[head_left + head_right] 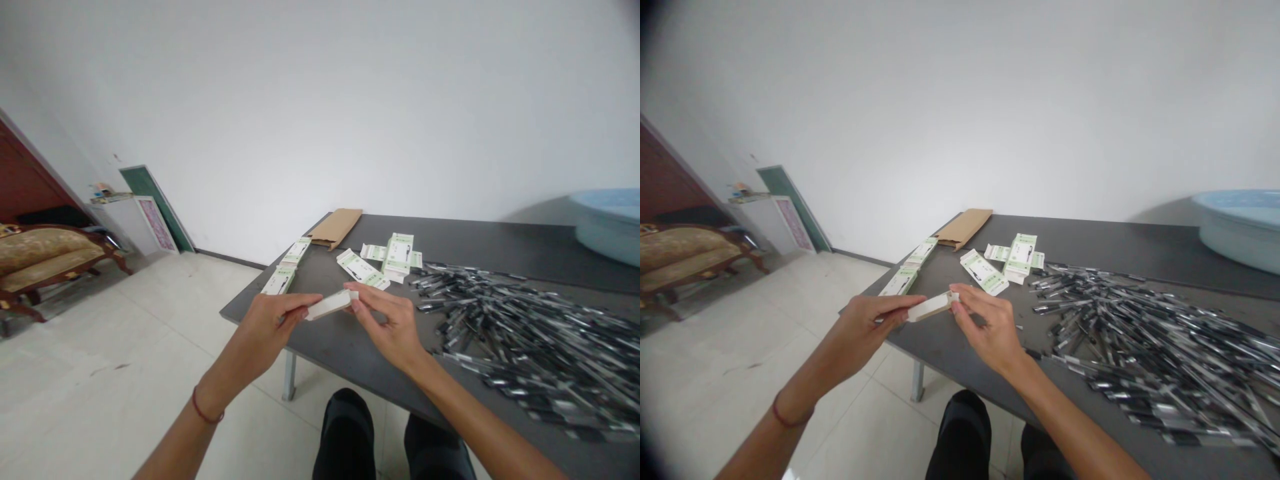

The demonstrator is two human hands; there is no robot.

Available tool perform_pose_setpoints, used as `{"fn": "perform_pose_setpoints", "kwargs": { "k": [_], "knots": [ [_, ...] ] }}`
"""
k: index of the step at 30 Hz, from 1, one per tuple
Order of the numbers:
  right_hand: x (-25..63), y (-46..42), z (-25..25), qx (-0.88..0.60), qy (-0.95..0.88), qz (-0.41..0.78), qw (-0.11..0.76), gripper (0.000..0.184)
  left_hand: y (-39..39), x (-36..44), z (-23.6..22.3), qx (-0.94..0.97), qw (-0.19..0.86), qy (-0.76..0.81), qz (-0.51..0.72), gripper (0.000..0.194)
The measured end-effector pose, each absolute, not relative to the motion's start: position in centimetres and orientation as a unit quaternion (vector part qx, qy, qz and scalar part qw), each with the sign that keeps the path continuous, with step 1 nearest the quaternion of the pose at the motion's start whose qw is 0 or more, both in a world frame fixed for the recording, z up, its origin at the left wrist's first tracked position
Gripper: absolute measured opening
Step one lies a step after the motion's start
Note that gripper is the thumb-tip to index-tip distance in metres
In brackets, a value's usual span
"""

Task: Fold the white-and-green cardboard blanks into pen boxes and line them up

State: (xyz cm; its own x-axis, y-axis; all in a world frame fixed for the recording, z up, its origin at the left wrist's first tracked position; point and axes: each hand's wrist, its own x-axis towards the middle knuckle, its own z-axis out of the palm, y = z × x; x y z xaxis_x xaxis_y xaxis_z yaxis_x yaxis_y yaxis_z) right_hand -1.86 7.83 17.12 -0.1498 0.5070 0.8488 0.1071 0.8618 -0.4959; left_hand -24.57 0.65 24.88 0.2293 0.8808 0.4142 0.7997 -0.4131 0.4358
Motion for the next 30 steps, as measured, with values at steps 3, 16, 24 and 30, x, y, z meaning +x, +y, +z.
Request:
{"fn": "perform_pose_setpoints", "kwargs": {
  "k": [3, 16, 24, 30],
  "knots": [
    [-1.8, 7.9, 17.2, -0.209, -0.740, 0.165, 0.618, 0.023, 0.7, -24.5, 24.7, 0.781, 0.056, 0.534, 0.319, 0.029],
    [-2.1, 7.5, 17.3, -0.210, -0.723, 0.273, 0.598, 0.024, 1.4, -23.9, 21.7, 0.774, -0.039, 0.430, 0.464, 0.029],
    [-1.7, 7.4, 17.0, -0.150, -0.727, 0.317, 0.590, 0.040, 2.4, -23.3, 20.9, 0.767, -0.036, 0.392, 0.506, 0.033],
    [-2.1, 7.6, 17.3, -0.156, -0.646, 0.452, 0.595, 0.023, 2.4, -22.8, 21.1, 0.746, -0.001, 0.405, 0.529, 0.032]
  ]
}}
